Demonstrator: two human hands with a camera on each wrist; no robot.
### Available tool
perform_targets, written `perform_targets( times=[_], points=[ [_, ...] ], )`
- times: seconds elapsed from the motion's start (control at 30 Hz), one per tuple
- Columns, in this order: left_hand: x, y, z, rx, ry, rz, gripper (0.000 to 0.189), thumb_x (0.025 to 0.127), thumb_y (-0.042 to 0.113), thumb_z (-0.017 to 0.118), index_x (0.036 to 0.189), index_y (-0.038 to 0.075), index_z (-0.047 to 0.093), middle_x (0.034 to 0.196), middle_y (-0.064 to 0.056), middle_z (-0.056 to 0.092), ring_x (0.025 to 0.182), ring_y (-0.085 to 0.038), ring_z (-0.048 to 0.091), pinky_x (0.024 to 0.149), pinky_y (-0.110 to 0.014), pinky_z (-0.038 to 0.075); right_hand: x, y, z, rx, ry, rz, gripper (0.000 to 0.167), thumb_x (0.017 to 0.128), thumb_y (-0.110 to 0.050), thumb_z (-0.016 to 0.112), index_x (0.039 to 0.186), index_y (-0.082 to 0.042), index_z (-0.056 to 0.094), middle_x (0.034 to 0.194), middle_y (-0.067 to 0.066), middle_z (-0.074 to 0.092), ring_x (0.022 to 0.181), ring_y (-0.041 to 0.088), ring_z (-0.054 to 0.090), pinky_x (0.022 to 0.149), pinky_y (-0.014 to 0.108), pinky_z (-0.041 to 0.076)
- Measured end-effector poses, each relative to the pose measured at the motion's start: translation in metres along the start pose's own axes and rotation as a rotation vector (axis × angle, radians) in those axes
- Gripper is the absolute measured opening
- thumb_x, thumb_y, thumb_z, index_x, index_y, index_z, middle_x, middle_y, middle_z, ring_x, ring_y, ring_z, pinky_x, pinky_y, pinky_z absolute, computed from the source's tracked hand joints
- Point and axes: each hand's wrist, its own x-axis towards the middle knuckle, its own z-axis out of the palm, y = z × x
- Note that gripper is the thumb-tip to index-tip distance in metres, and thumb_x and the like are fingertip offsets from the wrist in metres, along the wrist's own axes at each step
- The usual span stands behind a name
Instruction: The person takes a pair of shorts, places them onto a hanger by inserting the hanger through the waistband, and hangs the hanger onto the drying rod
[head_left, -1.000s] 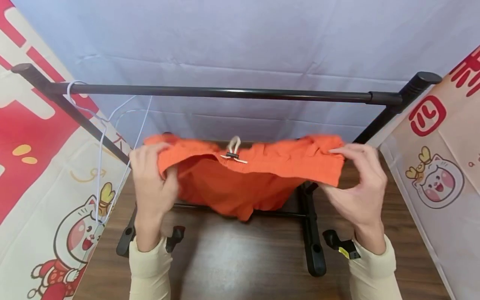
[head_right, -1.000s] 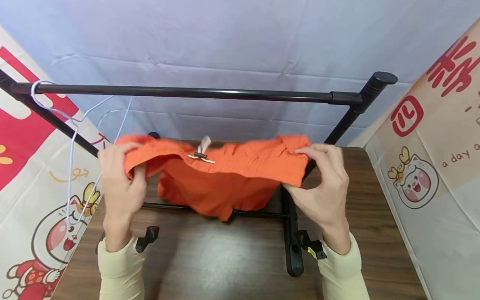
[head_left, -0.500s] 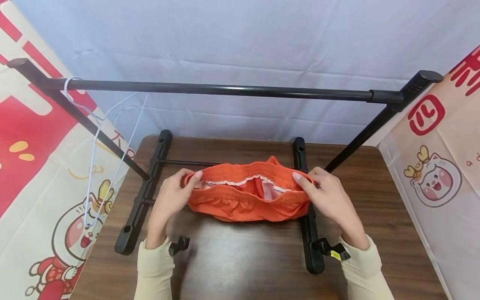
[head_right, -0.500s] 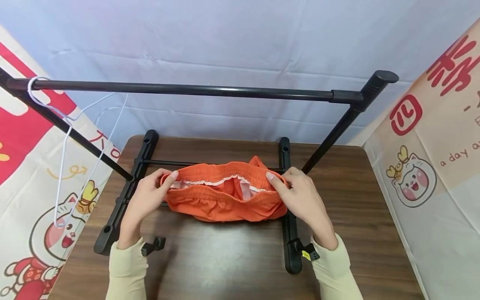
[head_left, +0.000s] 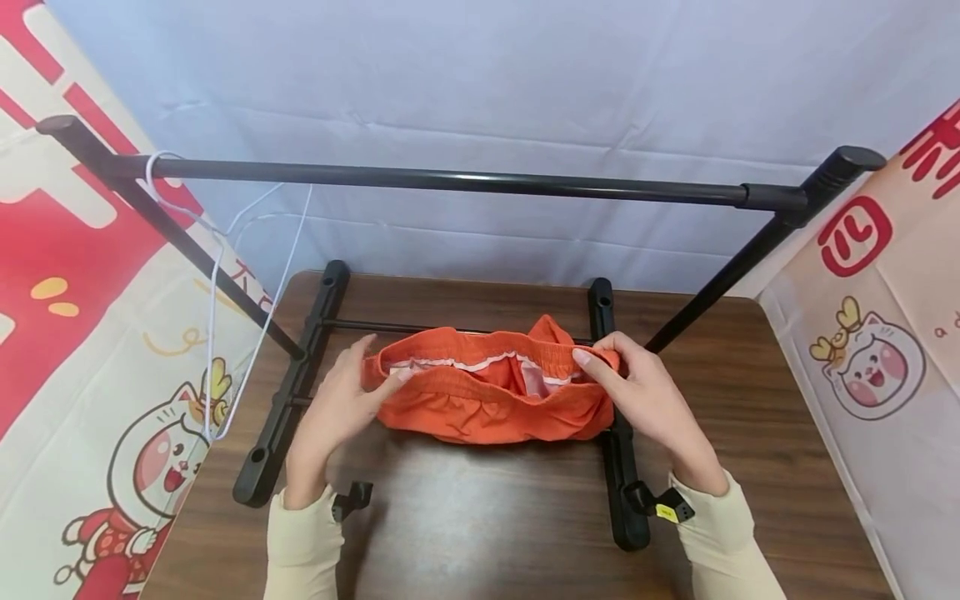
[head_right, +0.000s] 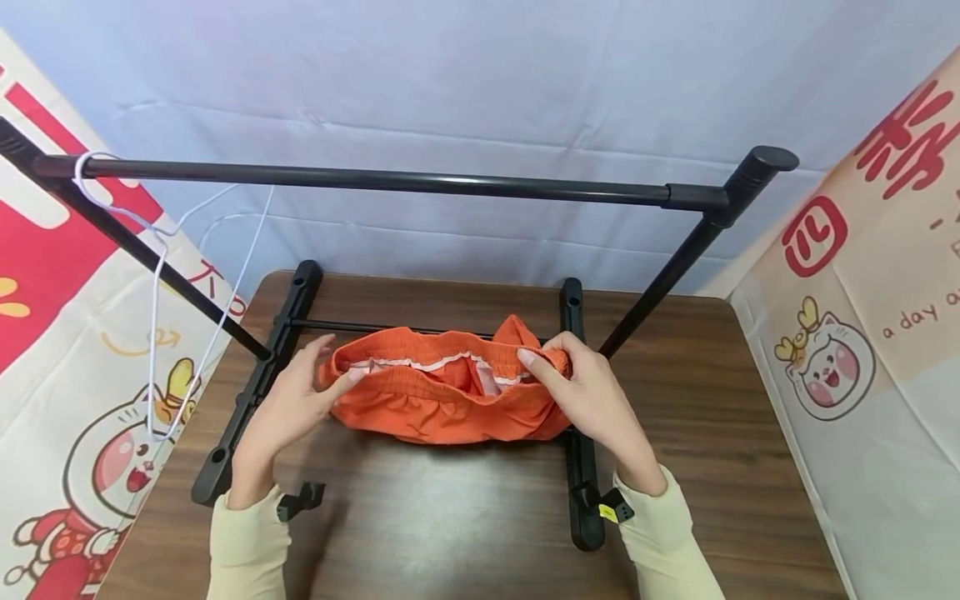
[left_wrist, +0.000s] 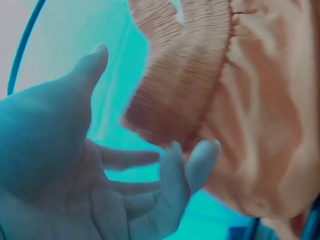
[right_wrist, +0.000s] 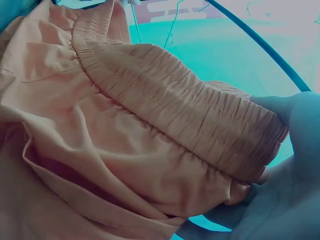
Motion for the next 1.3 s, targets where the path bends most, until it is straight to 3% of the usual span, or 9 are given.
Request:
perform_targets(
  times=[0.1, 0.27, 0.43, 0.57, 0.77, 0.97, 1.03, 1.17, 1.3],
  points=[
    [-0.004, 0.007, -0.006, 0.018, 0.032, -0.006, 0.103, 0.094, 0.072, 0.061, 0.165, 0.007, 0.024, 0.159, -0.023, 0.045, 0.138, -0.044, 0.054, 0.115, -0.068, 0.04, 0.0, 0.0, 0.0, 0.007, 0.024, -0.009, 0.035, 0.103, -0.048, 0.064, 0.107, -0.013, 0.062, 0.087, 0.007, 0.059, 0.075, 0.018, 0.055, 0.061, 0.027, 0.044],
    [-0.011, 0.023, -0.017, 0.046, 0.103, 0.035, 0.103, 0.094, 0.072, 0.062, 0.165, 0.007, 0.025, 0.154, -0.021, 0.049, 0.126, -0.04, 0.06, 0.107, -0.064, 0.046, -0.001, -0.001, 0.0, 0.024, 0.027, -0.022, 0.032, 0.102, -0.046, 0.067, 0.107, -0.014, 0.063, 0.085, 0.006, 0.059, 0.071, 0.017, 0.054, 0.058, 0.028, 0.043],
    [-0.016, 0.03, -0.031, 0.109, 0.203, 0.107, 0.106, 0.089, 0.08, 0.061, 0.165, 0.012, 0.03, 0.158, -0.02, 0.044, 0.141, -0.044, 0.043, 0.107, -0.068, 0.042, -0.001, -0.002, 0.001, 0.034, 0.025, -0.036, 0.029, 0.101, -0.044, 0.069, 0.106, -0.016, 0.063, 0.083, 0.006, 0.056, 0.067, 0.017, 0.051, 0.056, 0.029, 0.041],
    [-0.015, 0.031, -0.039, 0.074, 0.39, 0.209, 0.108, 0.085, 0.093, 0.044, 0.157, 0.013, 0.046, 0.154, -0.02, 0.049, 0.136, -0.045, 0.045, 0.102, -0.067, 0.043, -0.002, -0.002, 0.001, 0.034, 0.023, -0.039, 0.028, 0.101, -0.042, 0.07, 0.106, -0.016, 0.063, 0.083, 0.006, 0.056, 0.065, 0.017, 0.05, 0.055, 0.029, 0.041],
    [-0.007, 0.039, -0.047, -0.057, 0.71, 0.364, 0.092, 0.095, 0.084, 0.039, 0.137, 0.006, 0.065, 0.13, -0.023, 0.064, 0.112, -0.043, 0.059, 0.092, -0.053, 0.046, -0.004, -0.001, 0.0, 0.032, 0.024, -0.034, 0.027, 0.101, -0.041, 0.071, 0.107, -0.015, 0.063, 0.084, 0.006, 0.057, 0.065, 0.017, 0.05, 0.056, 0.029, 0.041],
    [0.001, 0.047, -0.057, -0.134, 0.907, 0.48, 0.111, 0.087, 0.095, 0.03, 0.13, 0.0, 0.068, 0.123, -0.03, 0.062, 0.101, -0.047, 0.051, 0.09, -0.047, 0.035, -0.005, 0.001, -0.001, 0.034, 0.02, -0.038, 0.026, 0.101, -0.039, 0.071, 0.106, -0.015, 0.063, 0.084, 0.006, 0.056, 0.063, 0.016, 0.049, 0.054, 0.029, 0.04],
    [0.003, 0.049, -0.059, -0.158, 0.965, 0.472, 0.108, 0.088, 0.093, 0.035, 0.131, 0.0, 0.068, 0.125, -0.031, 0.061, 0.107, -0.046, 0.052, 0.096, -0.046, 0.035, -0.006, 0.001, 0.0, 0.038, 0.02, -0.04, 0.025, 0.1, -0.039, 0.072, 0.106, -0.016, 0.064, 0.083, 0.006, 0.056, 0.063, 0.016, 0.048, 0.054, 0.029, 0.039],
    [0.006, 0.051, -0.063, -0.199, 1.13, 0.389, 0.094, 0.092, 0.086, 0.046, 0.131, 0.002, 0.068, 0.124, -0.03, 0.062, 0.114, -0.041, 0.054, 0.101, -0.038, 0.037, -0.006, 0.0, 0.002, 0.061, 0.009, -0.037, 0.026, 0.1, -0.04, 0.073, 0.105, -0.016, 0.064, 0.083, 0.007, 0.056, 0.063, 0.018, 0.049, 0.053, 0.029, 0.04],
    [0.011, 0.051, -0.07, -0.219, 1.248, 0.319, 0.076, 0.095, 0.069, 0.059, 0.128, 0.001, 0.065, 0.125, -0.023, 0.061, 0.119, -0.026, 0.052, 0.103, -0.033, 0.038, -0.007, 0.0, 0.003, 0.076, 0.003, -0.035, 0.025, 0.099, -0.04, 0.073, 0.105, -0.016, 0.064, 0.082, 0.007, 0.056, 0.064, 0.018, 0.05, 0.053, 0.029, 0.04]
  ],
)
